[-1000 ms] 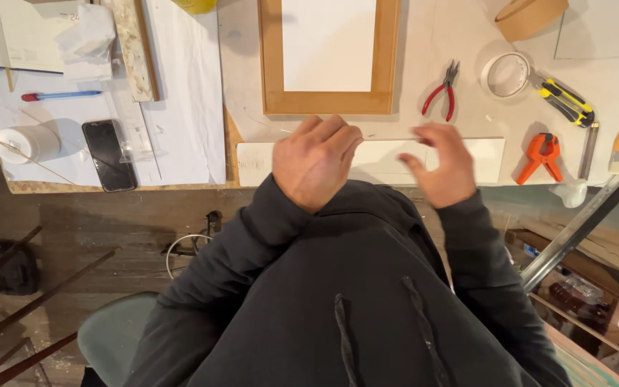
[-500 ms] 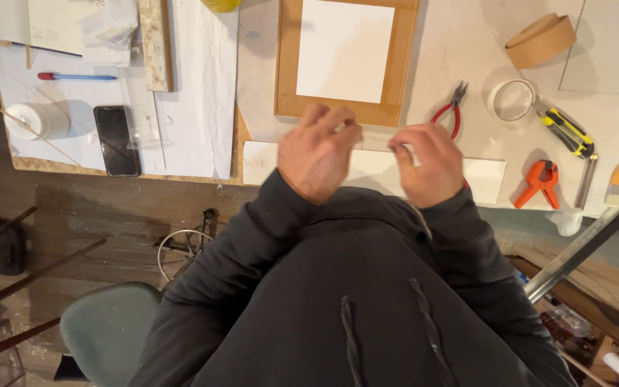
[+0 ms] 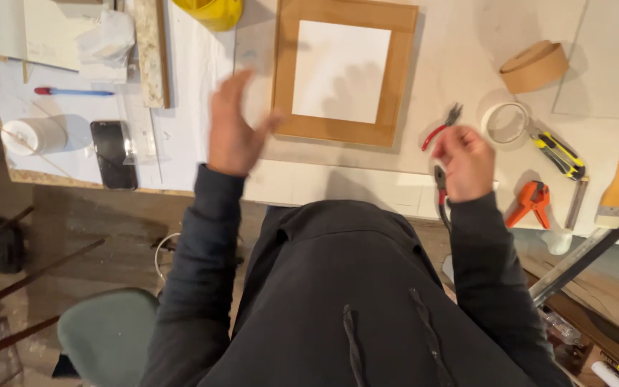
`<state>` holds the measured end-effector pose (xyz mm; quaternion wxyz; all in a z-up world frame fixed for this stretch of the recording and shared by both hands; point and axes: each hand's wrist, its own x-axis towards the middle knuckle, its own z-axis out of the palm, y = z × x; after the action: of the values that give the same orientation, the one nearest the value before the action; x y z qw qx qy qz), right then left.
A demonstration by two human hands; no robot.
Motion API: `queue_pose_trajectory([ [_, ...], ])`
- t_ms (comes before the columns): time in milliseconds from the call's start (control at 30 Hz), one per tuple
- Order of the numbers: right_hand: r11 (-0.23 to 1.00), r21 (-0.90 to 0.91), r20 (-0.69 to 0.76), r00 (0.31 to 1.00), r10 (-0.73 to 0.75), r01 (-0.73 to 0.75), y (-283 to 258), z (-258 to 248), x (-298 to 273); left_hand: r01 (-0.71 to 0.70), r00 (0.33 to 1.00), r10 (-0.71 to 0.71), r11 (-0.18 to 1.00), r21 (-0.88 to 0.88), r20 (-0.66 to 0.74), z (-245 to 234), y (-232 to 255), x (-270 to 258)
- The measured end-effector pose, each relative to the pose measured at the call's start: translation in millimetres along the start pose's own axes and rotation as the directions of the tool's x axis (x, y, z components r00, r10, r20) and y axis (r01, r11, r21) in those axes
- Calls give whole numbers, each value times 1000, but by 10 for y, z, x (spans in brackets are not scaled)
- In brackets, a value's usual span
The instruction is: Attaching hanging wire to the back of a picture frame using wire cutters and pliers.
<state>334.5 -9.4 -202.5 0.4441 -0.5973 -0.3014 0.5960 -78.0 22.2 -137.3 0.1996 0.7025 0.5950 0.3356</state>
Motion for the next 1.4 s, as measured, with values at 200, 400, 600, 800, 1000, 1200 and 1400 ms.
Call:
queue_pose_trajectory([
  [200, 931, 363, -207, 978, 36, 43, 113, -182, 1126, 265, 926, -203, 950, 164, -320, -345, -2308, 312],
  [400, 824, 558, -231, 936, 264, -94, 178, -165, 2014, 465, 856, -269, 773, 431, -442, -539, -4171, 828],
  [600, 936, 337, -326, 921, 213, -97, 209, 10, 1698, 582, 804, -441, 724, 372, -399, -567, -3989, 1325],
  [800, 960, 227, -320, 919, 231, -163, 291, 46, 1016, 583, 778, -382, 737, 343, -499, -657, -4692, 1424],
  [1000, 980, 164, -243, 958, 152, -114, 337, 121, 512, 554, 767, -349, 784, 281, -539, -685, -4425, 1150],
  [1200, 981, 9, -24, 981, 192, -192, 275, 596, 56, 394, 879, -303, 897, 201, -368, -645, -2409, 31],
  [1400, 938, -13, 413, 852, 321, -347, 291, 1295, -20, 159, 975, -133, 978, -135, 180, 302, -413, -334],
])
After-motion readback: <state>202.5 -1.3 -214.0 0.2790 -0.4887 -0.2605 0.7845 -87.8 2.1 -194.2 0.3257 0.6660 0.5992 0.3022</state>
